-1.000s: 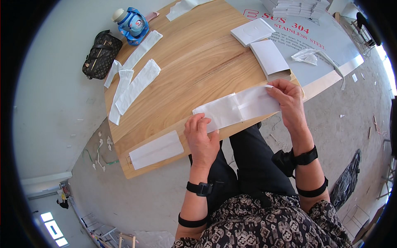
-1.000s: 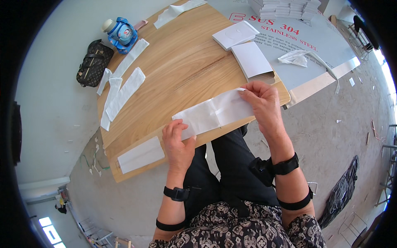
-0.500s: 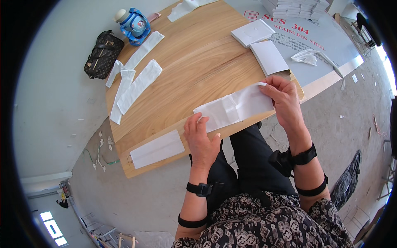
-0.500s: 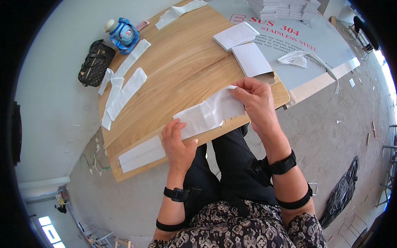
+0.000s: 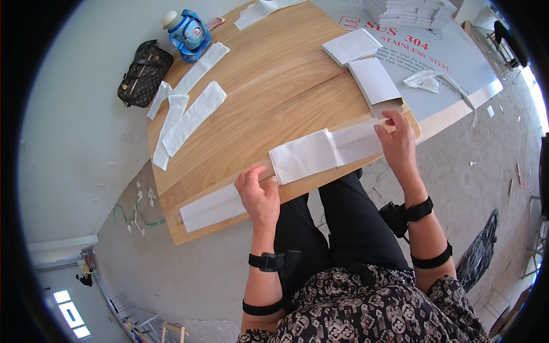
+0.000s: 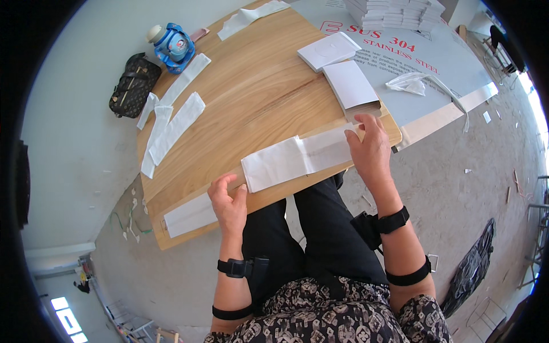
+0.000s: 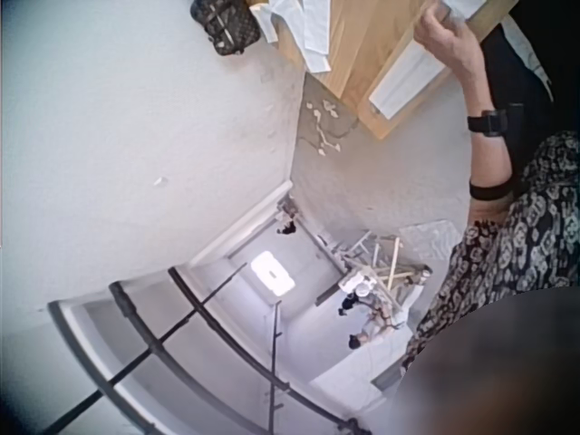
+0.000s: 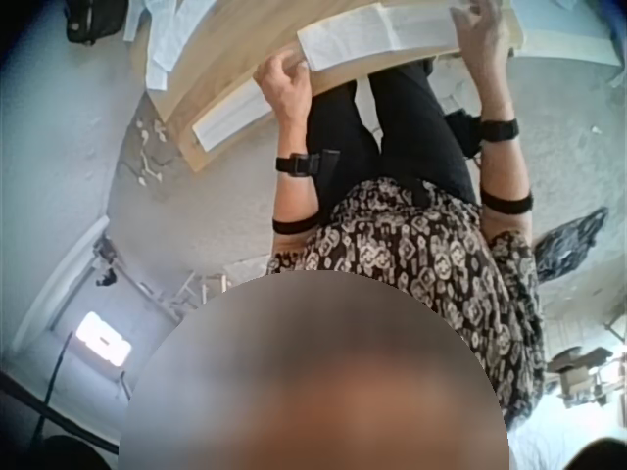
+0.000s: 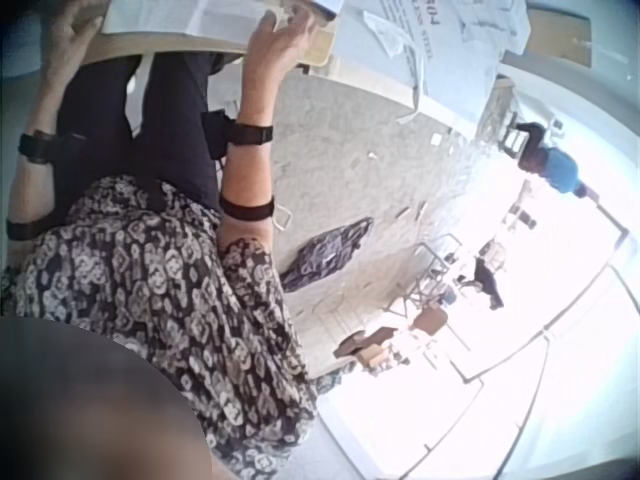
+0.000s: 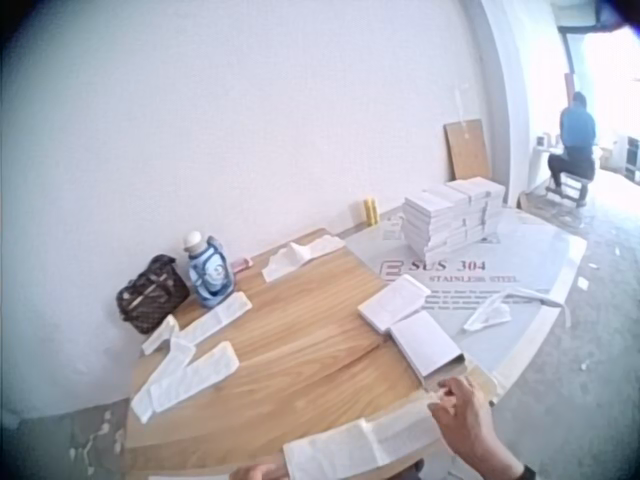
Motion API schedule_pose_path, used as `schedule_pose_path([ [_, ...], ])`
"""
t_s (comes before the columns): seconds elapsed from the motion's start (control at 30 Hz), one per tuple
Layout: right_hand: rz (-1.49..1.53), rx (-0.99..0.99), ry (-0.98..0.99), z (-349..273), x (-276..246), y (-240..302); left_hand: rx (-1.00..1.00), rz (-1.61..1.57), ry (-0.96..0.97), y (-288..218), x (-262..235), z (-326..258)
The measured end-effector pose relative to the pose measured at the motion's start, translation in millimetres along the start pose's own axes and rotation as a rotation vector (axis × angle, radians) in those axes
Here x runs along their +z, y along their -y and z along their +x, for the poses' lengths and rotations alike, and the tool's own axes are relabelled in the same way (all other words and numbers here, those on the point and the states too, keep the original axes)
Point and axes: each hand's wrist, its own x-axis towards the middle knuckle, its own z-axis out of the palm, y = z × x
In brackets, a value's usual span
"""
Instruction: Folding and stacking white foam or plastic labels at a workbench.
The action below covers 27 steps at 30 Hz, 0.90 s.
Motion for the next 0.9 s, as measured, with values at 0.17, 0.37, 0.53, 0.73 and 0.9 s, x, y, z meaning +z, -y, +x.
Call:
schedule_pose_path([
  [0.17, 0.095, 0.02, 0.149, -13.3, 1.4, 28.0, -0.066, 0.065, 0.011, -0.9, -0.1, 4.4],
  [0.37, 0.181, 0.007, 0.331, -25.5, 20.1, 45.0, -0.162, 0.042, 0.047, -11.1, 3.0, 7.8],
  [0.53, 0.102, 0.076, 0.444, -28.8, 28.4, 53.8, -0.166, 0.034, 0.033, -3.2, 5.0, 7.1],
  [0.73, -0.021, 0.099, 0.459, -30.1, 34.2, 56.3, -0.139, 0.022, 0.024, -5.6, 5.9, 6.5],
  [0.9, -0.078, 0.103, 0.477, -30.7, 38.8, 55.2, -0.144, 0.03, 0.048, -7.5, 8.8, 5.8],
])
